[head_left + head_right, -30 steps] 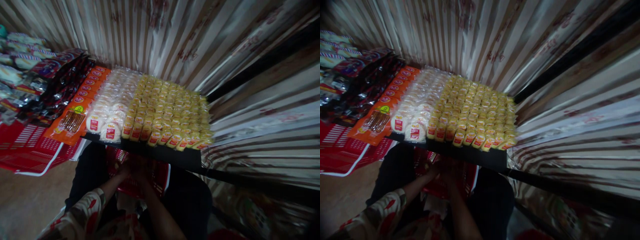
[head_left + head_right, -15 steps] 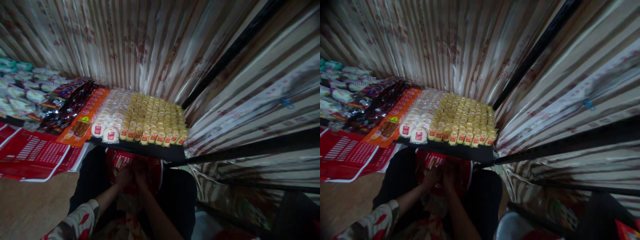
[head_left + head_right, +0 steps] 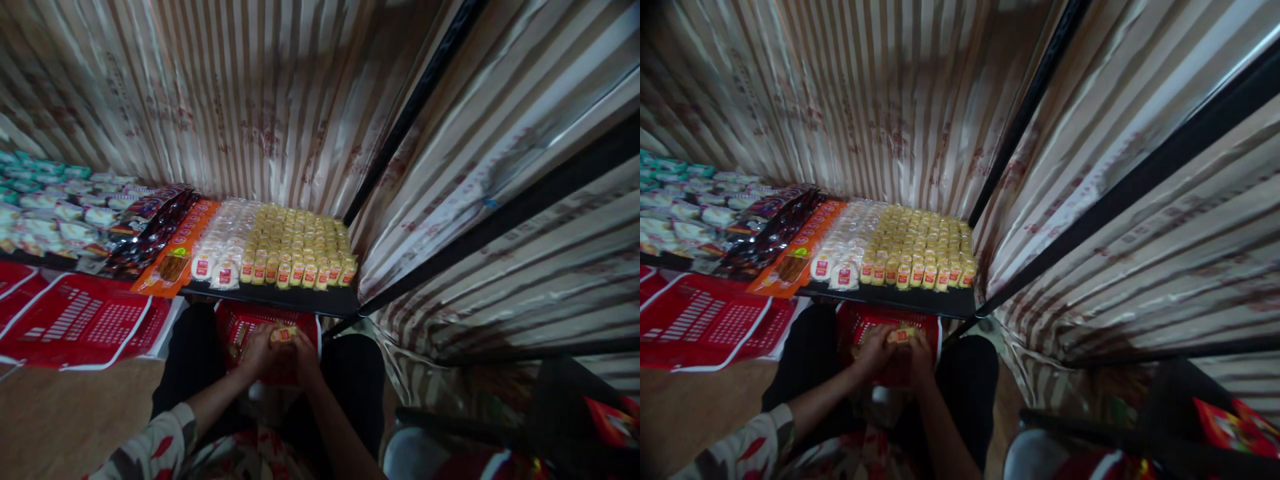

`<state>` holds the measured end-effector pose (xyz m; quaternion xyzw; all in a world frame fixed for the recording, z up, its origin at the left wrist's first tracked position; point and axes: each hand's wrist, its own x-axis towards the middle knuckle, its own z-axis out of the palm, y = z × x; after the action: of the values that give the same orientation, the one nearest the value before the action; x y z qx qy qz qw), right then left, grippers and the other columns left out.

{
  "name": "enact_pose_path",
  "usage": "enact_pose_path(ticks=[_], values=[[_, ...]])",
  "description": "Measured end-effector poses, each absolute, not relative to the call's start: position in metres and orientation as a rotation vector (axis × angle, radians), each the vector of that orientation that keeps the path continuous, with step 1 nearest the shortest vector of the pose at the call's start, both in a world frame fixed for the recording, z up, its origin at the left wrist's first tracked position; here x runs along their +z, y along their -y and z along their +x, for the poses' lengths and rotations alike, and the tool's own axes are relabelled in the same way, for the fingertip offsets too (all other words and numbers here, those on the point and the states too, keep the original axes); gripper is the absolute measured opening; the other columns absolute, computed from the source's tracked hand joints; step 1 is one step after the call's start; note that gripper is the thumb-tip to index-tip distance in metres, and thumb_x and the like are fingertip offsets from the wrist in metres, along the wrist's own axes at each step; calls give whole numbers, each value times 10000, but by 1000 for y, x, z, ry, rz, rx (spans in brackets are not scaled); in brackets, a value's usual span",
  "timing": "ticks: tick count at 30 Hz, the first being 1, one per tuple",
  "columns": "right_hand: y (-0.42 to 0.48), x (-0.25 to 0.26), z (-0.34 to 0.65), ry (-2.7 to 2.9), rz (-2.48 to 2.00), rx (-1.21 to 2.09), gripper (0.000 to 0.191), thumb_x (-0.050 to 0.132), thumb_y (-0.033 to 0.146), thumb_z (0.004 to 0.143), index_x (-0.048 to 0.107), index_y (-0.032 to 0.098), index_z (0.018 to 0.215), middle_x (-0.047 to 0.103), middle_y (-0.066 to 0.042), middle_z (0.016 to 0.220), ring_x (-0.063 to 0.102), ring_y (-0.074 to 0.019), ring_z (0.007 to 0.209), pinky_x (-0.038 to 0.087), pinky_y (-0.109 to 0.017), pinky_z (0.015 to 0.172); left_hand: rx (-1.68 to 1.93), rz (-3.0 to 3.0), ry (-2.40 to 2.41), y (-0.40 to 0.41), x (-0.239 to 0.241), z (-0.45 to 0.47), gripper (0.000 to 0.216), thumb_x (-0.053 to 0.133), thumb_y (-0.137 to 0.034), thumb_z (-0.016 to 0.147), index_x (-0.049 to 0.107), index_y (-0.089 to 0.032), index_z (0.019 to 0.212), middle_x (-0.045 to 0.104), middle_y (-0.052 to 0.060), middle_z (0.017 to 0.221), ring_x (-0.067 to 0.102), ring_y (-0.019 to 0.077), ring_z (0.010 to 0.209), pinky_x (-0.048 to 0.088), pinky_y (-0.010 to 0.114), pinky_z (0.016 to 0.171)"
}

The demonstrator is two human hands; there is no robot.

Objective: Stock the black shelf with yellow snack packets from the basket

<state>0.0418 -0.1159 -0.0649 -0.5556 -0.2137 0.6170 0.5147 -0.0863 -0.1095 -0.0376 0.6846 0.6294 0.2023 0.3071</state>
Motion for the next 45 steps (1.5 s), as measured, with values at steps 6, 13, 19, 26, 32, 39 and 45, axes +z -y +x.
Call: enact_pose_path(ticks=[6, 13, 19, 26, 32, 39, 45], values=[[112, -24, 59, 347, -1316, 1461, 480, 724, 320, 530, 598, 190, 975, 691, -3, 712, 646, -152, 617, 504, -251, 587, 673, 1597, -1544, 103, -15, -71, 290, 480, -127, 785, 569, -160, 1059, 611, 58, 1106, 548, 149, 1040, 423, 264, 926], [109, -4, 73, 333, -1260, 1390, 492, 742, 352, 534, 583, 187, 969, 699, -24, 797, 663, -158, 683, 530, -276, 666, 681, 1351, -1549, 92, -16, -52, 343, 438, -193, 846, 478, -156, 1184, 643, 53, 1045, 615, 129, 876, 492, 228, 761], [106, -14, 84, 561, -1295, 1278, 455, 697, 455, 586, 577, 197, 940, 692, -42, 832, 665, -204, 737, 534, -327, 682, 755, 1580, -1510, 70, 12, -44, 411, 473, -136, 769, 514, -146, 1178, 606, 63, 1127, 571, 153, 1015, 442, 264, 911], [97, -5, 104, 1190, -1689, 419, 542, 505, 387, 784, 463, 155, 1272, 546, -147, 1238, 537, -278, 1087, 484, -435, 852, 701, 1891, -1398, 42, 56, -19, 499, 474, -106, 734, 488, -184, 1226, 550, 48, 1238, 501, 159, 1139, 364, 282, 1021], [85, -3, 114, 1569, -1628, -18, 459, 418, 321, 878, 430, 164, 1309, 559, -130, 1228, 462, -269, 1149, 415, -475, 944, 601, 2148, -1331, 19, 73, 5, 478, 454, -110, 753, 507, -171, 1224, 560, 67, 1205, 473, 191, 1152, 349, 322, 1032], [67, -8, 116, 1514, -1633, -47, 553, 366, 319, 896, 259, 118, 1400, 447, -180, 1325, 388, -298, 1226, 382, -514, 966, 635, 2304, -1260, -6, 75, 31, 438, 435, -116, 800, 477, -129, 1236, 557, 102, 1185, 468, 210, 1132, 368, 353, 1019], [49, -16, 118, 1489, -1622, -18, 549, 334, 316, 904, 242, 109, 1404, 392, -203, 1369, 340, -294, 1285, 364, -507, 981, 584, 2384, -1195, -24, 63, 50, 448, 387, -101, 834, 422, -136, 1278, 554, 115, 1188, 470, 213, 1140, 382, 366, 1013]])
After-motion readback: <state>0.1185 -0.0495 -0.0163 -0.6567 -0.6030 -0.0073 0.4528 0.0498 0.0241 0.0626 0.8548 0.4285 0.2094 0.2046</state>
